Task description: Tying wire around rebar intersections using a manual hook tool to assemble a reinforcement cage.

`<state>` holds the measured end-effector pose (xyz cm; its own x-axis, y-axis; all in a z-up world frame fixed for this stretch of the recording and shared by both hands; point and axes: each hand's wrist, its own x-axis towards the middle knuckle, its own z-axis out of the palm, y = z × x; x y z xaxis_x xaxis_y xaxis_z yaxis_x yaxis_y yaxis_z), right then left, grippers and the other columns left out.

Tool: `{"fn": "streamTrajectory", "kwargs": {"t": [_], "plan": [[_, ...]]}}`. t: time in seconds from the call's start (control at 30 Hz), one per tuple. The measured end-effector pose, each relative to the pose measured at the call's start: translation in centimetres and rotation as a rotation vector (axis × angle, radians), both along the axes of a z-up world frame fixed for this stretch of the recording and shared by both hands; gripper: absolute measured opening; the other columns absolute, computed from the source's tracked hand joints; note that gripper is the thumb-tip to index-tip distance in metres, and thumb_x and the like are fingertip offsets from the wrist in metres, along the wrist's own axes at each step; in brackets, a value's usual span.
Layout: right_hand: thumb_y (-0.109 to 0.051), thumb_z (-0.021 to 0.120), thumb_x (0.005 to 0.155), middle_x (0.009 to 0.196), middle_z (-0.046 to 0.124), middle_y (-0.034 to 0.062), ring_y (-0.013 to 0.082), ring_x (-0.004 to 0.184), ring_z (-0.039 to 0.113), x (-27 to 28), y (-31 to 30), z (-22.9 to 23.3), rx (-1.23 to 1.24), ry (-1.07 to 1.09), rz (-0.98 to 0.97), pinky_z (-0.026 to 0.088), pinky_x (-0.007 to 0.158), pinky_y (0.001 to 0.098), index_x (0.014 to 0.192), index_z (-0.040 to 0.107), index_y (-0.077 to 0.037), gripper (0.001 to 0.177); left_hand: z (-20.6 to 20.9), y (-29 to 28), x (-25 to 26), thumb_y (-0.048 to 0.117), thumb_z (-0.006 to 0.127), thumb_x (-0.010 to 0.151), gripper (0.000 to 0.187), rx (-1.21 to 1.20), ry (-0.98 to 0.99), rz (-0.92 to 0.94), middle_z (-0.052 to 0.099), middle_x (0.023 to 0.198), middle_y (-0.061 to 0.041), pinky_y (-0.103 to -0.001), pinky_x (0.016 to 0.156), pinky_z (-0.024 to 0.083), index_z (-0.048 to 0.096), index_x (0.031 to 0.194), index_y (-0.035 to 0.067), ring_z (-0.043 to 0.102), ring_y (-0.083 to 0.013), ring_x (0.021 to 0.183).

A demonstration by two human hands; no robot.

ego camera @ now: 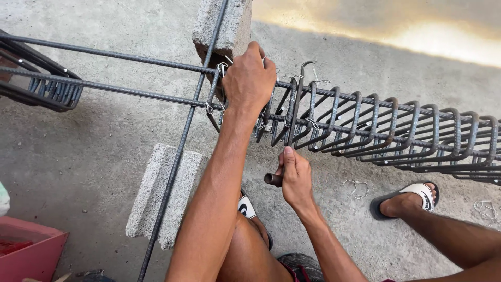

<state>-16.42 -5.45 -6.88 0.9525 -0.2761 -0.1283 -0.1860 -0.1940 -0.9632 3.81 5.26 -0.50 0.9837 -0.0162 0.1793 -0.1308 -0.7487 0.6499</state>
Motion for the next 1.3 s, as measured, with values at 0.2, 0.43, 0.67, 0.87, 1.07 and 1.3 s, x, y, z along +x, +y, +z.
{"fn": "streamTrajectory", "kwargs": {"t": [0.2, 0.43, 0.67, 0.87, 1.07, 1.3], "plan": [[-0.038, 0.038, 0.108, 0.055, 0.055, 0.0025, 0.0121, 0.045, 0.053, 0.0, -0.6, -1.5, -0.070, -0.031, -0.001, 0.045, 0.041, 0.0281, 0.074, 0.057, -0.007, 0.050, 0.4, -0.4, -0.1, 0.021, 0.062, 0.097, 0.013, 0.021, 0.017, 0.011, 0.073, 0.071, -0.006, -0.036, 0.047, 0.057, 0.061, 0.102, 0.010, 0.071, -0.0190, 0.054], [-0.029, 0.038, 0.109, 0.058, 0.056, 0.0043, 0.0134, 0.049, 0.056, 0.2, 0.3, 0.8, -0.068, -0.027, -0.031, 0.048, 0.049, 0.0292, 0.076, 0.057, -0.006, 0.045, -1.0, -1.0, 0.6, 0.017, 0.066, 0.099, 0.009, 0.001, 0.111, -0.184, 0.067, 0.073, -0.003, -0.022, 0.038, 0.050, 0.063, 0.100, 0.009, 0.060, -0.0103, 0.048], [-0.032, 0.039, 0.109, 0.060, 0.054, 0.0046, 0.0133, 0.053, 0.056, 0.1, 0.3, 0.0, -0.034, -0.049, 0.007, 0.048, 0.051, 0.0293, 0.075, 0.055, -0.005, 0.046, -0.4, -1.9, 0.1, 0.019, 0.064, 0.097, 0.006, 0.008, 0.094, -0.200, 0.070, 0.071, -0.002, -0.028, 0.050, 0.053, 0.063, 0.097, 0.012, 0.064, -0.0125, 0.051], [-0.037, 0.038, 0.108, 0.057, 0.057, 0.0058, 0.0144, 0.051, 0.057, -0.1, 0.6, -0.4, -0.054, 0.006, 0.027, 0.047, 0.050, 0.0304, 0.076, 0.057, -0.005, 0.050, -0.5, -1.9, 0.0, 0.018, 0.065, 0.096, 0.009, 0.009, 0.100, -0.196, 0.072, 0.074, -0.004, -0.028, 0.050, 0.055, 0.066, 0.100, 0.010, 0.066, -0.0138, 0.053], [-0.035, 0.035, 0.110, 0.056, 0.053, 0.0023, 0.0123, 0.046, 0.057, -0.1, 0.8, -1.1, -0.041, -0.124, 0.016, 0.050, 0.043, 0.0270, 0.077, 0.055, -0.007, 0.047, -0.6, -1.9, 0.2, 0.021, 0.064, 0.098, 0.008, 0.041, 0.149, -0.198, 0.069, 0.072, -0.001, -0.030, 0.057, 0.056, 0.064, 0.099, 0.013, 0.065, -0.0122, 0.055], [-0.027, 0.040, 0.110, 0.057, 0.054, 0.0034, 0.0122, 0.048, 0.055, -0.2, 0.4, -0.5, -0.020, -0.091, 0.014, 0.047, 0.046, 0.0277, 0.074, 0.055, -0.006, 0.045, -0.8, -2.0, 0.1, 0.022, 0.063, 0.098, 0.010, 0.075, 0.157, -0.196, 0.071, 0.074, -0.002, -0.032, 0.058, 0.057, 0.066, 0.100, 0.013, 0.066, -0.0141, 0.056]]}}
